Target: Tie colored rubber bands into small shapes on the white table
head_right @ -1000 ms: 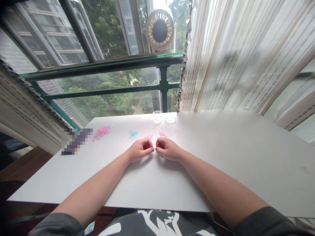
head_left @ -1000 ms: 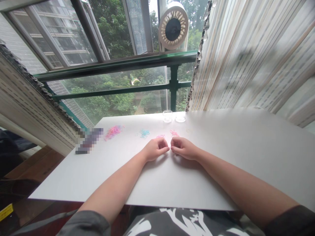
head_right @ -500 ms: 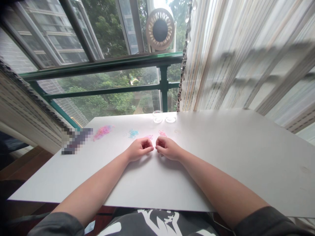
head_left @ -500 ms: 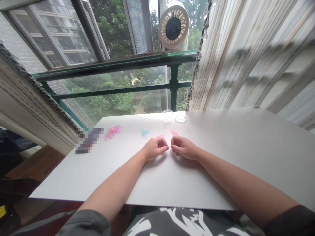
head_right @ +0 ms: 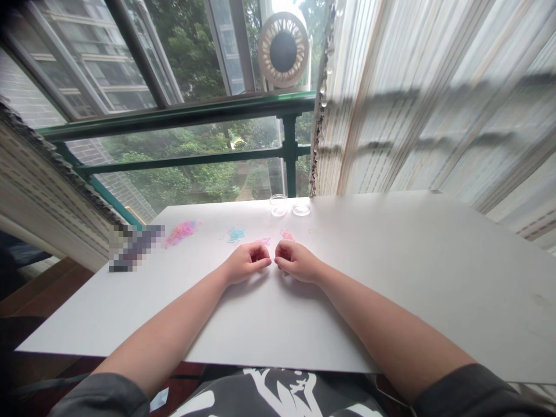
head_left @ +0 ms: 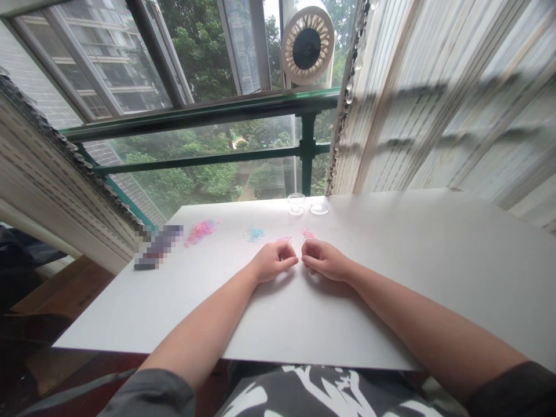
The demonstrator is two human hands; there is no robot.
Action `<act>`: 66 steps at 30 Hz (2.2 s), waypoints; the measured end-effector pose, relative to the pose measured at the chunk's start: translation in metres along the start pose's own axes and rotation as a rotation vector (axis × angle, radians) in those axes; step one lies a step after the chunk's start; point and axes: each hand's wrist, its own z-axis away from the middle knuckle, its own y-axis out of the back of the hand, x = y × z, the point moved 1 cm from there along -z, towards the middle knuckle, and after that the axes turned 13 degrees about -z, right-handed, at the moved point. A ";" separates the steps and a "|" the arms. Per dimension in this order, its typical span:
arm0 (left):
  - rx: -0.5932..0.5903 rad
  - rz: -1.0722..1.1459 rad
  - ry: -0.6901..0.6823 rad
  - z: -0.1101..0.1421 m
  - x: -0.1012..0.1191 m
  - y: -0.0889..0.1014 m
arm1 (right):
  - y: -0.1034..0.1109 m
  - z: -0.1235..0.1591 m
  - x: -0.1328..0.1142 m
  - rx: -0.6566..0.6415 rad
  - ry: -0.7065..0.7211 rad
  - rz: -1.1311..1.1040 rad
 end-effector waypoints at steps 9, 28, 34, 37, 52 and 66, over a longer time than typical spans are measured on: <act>-0.003 -0.014 -0.002 0.000 -0.002 -0.001 | -0.001 0.001 -0.002 0.003 0.011 0.005; 0.008 0.000 0.003 0.000 0.002 0.000 | -0.001 0.001 -0.003 0.005 0.011 0.008; 0.009 0.008 -0.001 0.000 0.003 0.001 | -0.001 0.001 -0.002 -0.004 0.017 0.016; 0.016 0.008 -0.002 0.000 0.003 0.001 | 0.000 0.001 -0.001 -0.007 0.017 0.018; 0.017 -0.005 0.001 -0.001 0.003 0.000 | 0.001 0.001 -0.001 0.004 0.014 0.041; 0.018 0.002 0.016 0.000 0.001 -0.001 | 0.000 0.001 -0.003 0.010 0.017 0.050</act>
